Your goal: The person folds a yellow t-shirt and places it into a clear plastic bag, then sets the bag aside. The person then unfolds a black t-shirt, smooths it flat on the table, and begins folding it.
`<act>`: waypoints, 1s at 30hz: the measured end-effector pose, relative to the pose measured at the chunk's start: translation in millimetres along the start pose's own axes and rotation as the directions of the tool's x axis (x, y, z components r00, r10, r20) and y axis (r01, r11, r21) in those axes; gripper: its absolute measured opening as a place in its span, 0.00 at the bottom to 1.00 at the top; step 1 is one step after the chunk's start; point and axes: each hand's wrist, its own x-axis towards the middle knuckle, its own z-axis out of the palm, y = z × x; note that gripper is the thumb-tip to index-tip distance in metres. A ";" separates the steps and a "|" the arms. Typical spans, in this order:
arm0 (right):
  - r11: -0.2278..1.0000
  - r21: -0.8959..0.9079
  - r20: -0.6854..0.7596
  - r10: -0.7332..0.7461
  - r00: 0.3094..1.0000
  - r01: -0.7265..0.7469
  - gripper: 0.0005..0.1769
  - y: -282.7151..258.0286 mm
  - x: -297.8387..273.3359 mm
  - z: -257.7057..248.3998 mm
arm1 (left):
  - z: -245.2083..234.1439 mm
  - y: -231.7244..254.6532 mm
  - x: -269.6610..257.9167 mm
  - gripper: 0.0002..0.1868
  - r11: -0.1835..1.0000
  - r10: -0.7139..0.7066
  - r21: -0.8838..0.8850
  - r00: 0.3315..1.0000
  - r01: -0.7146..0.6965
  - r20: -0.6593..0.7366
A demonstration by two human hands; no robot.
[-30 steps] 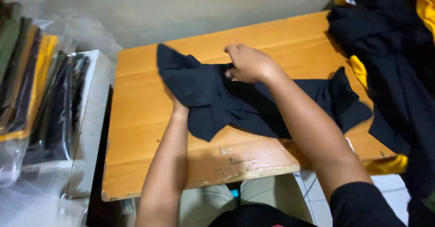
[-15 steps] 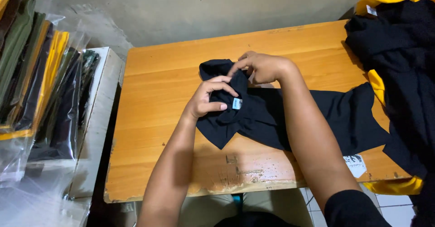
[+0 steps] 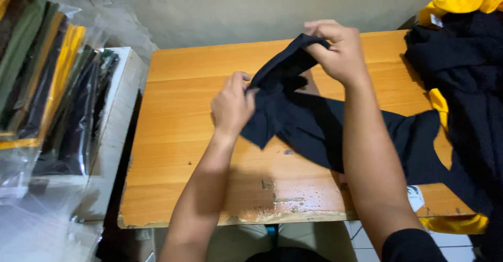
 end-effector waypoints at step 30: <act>0.869 0.480 0.845 -0.422 0.330 -0.117 0.19 -137.3 -46.5 95.7 | -30.4 -46.0 23.4 0.16 0.343 -0.812 -0.879 0.575 0.332 -0.100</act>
